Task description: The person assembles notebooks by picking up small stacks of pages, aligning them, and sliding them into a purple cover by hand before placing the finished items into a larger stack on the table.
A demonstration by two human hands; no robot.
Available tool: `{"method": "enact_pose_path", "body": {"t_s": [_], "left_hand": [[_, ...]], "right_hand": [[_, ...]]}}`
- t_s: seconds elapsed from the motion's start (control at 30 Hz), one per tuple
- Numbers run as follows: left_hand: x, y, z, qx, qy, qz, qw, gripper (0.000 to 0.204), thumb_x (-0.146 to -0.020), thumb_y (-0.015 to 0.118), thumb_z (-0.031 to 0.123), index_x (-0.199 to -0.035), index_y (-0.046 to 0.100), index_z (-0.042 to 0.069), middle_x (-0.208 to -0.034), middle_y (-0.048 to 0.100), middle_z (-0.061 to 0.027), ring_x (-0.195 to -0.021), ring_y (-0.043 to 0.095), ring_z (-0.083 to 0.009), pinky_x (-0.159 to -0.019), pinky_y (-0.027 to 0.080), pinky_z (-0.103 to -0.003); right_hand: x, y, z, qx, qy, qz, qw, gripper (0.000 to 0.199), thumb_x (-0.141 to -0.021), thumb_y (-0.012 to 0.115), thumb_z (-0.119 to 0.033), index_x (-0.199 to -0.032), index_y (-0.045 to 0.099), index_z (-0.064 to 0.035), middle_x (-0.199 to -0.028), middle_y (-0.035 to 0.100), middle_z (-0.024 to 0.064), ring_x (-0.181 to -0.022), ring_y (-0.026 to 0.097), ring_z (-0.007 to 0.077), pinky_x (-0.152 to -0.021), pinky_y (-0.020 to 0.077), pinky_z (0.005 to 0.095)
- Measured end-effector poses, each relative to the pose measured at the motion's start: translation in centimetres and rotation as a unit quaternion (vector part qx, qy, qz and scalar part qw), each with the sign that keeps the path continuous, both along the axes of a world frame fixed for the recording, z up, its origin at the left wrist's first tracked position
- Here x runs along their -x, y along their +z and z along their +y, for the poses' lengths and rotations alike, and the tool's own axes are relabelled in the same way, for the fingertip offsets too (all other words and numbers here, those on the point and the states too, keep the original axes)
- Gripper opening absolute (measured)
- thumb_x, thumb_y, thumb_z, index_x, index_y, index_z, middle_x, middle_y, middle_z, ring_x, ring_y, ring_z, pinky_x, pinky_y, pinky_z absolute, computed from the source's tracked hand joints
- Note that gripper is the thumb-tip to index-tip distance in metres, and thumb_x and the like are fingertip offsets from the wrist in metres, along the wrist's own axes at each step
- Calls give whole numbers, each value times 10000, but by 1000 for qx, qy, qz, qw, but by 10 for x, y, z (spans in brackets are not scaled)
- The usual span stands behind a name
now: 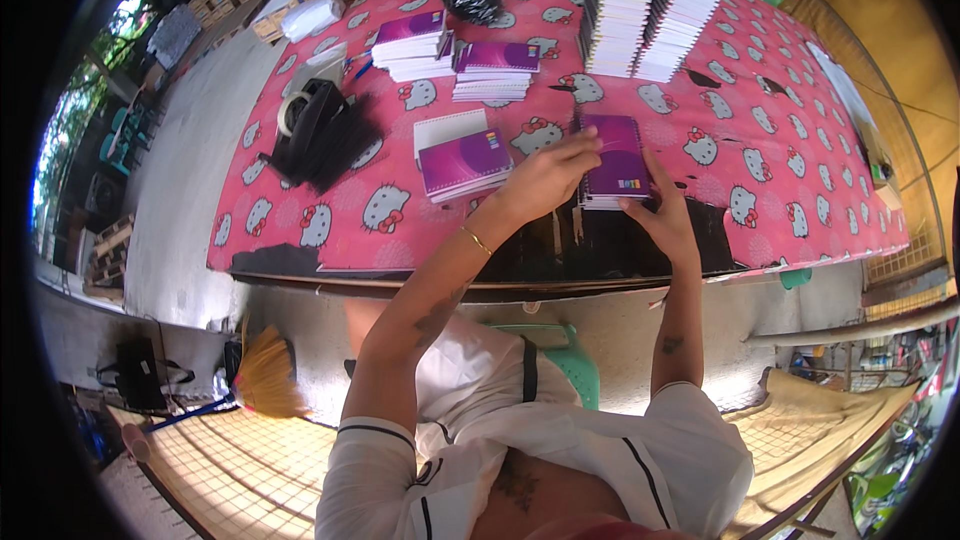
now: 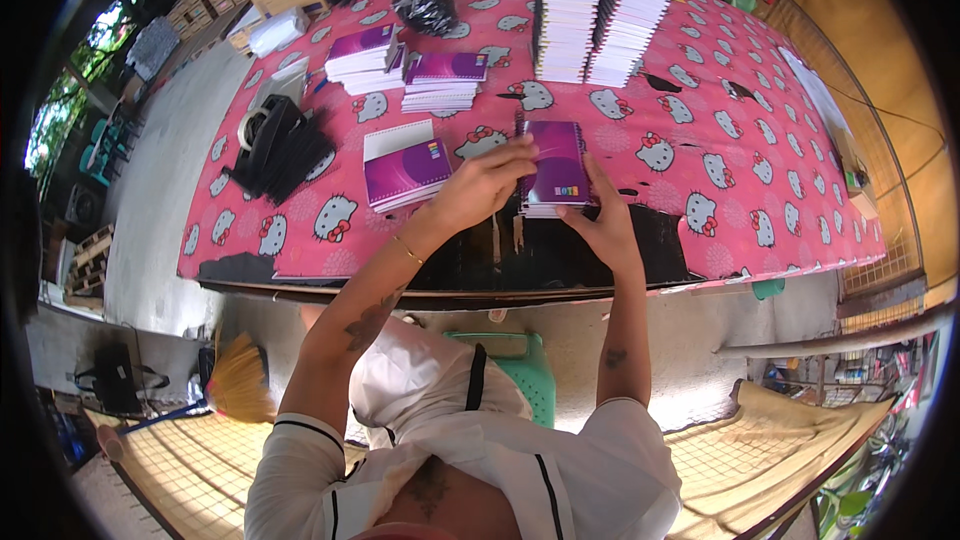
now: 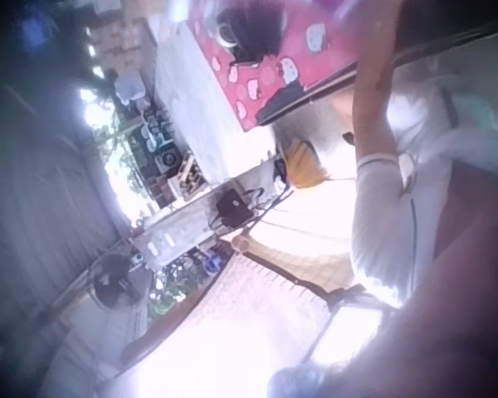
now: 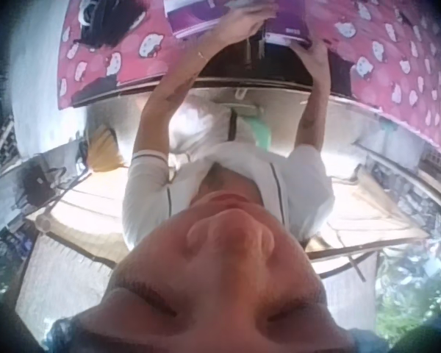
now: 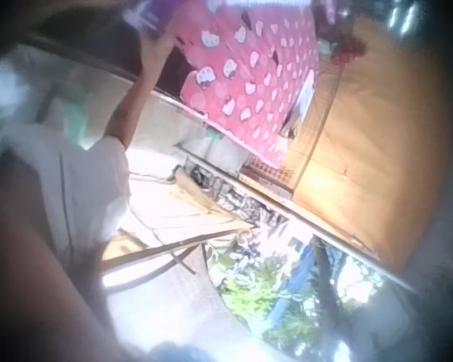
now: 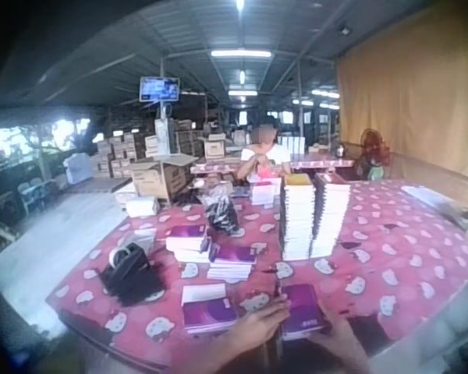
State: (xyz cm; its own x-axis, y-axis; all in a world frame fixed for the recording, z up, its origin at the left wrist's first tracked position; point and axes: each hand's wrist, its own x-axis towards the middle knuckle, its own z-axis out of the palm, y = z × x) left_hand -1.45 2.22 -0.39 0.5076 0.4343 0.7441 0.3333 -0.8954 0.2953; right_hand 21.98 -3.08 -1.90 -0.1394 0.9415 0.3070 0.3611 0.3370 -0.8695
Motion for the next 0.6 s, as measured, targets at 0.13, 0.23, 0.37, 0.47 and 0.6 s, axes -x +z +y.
{"method": "enact_pose_path", "body": {"t_s": [0.13,0.23,0.37,0.47,0.6], "left_hand": [[53,7,-30,51,199,50,977,245,-831,651,52,-1075,657,26,-1180,644,-150,-1141,607,-331,-944,525,-408],[107,3,-47,69,291,153,942,330,-832,669,111,-1152,639,39,-1230,629,-152,-1133,608,-336,-971,504,-425],[128,-30,-53,-27,285,208,935,373,-859,656,140,-1217,622,39,-1253,628,-148,-1175,595,-341,-1008,477,-452],[127,-23,-65,-24,272,191,943,342,-879,670,156,-1203,639,51,-1220,651,-151,-1147,615,-343,-968,505,-444],[133,-26,-56,-2,313,142,939,317,-864,688,168,-1163,671,66,-1159,684,-139,-1071,655,-330,-891,544,-418]], "right_hand": [[11,29,-29,-190,-116,-91,971,712,-808,764,-122,-1434,446,0,-1427,484,212,-1299,488,313,-1078,378,409],[34,33,-46,-226,-104,-11,969,548,-831,731,-103,-1334,538,-3,-1350,543,192,-1220,539,316,-1039,404,409],[95,32,-47,-170,99,28,980,415,-846,717,-92,-1237,605,-5,-1228,608,174,-1117,604,321,-997,436,380],[122,17,-43,-118,126,39,984,449,-855,719,-113,-1272,581,-20,-1258,584,178,-1144,583,339,-991,444,387],[150,-9,-33,-106,89,6,990,571,-863,721,-146,-1375,493,-37,-1299,540,185,-1196,540,332,-979,450,395]]}}
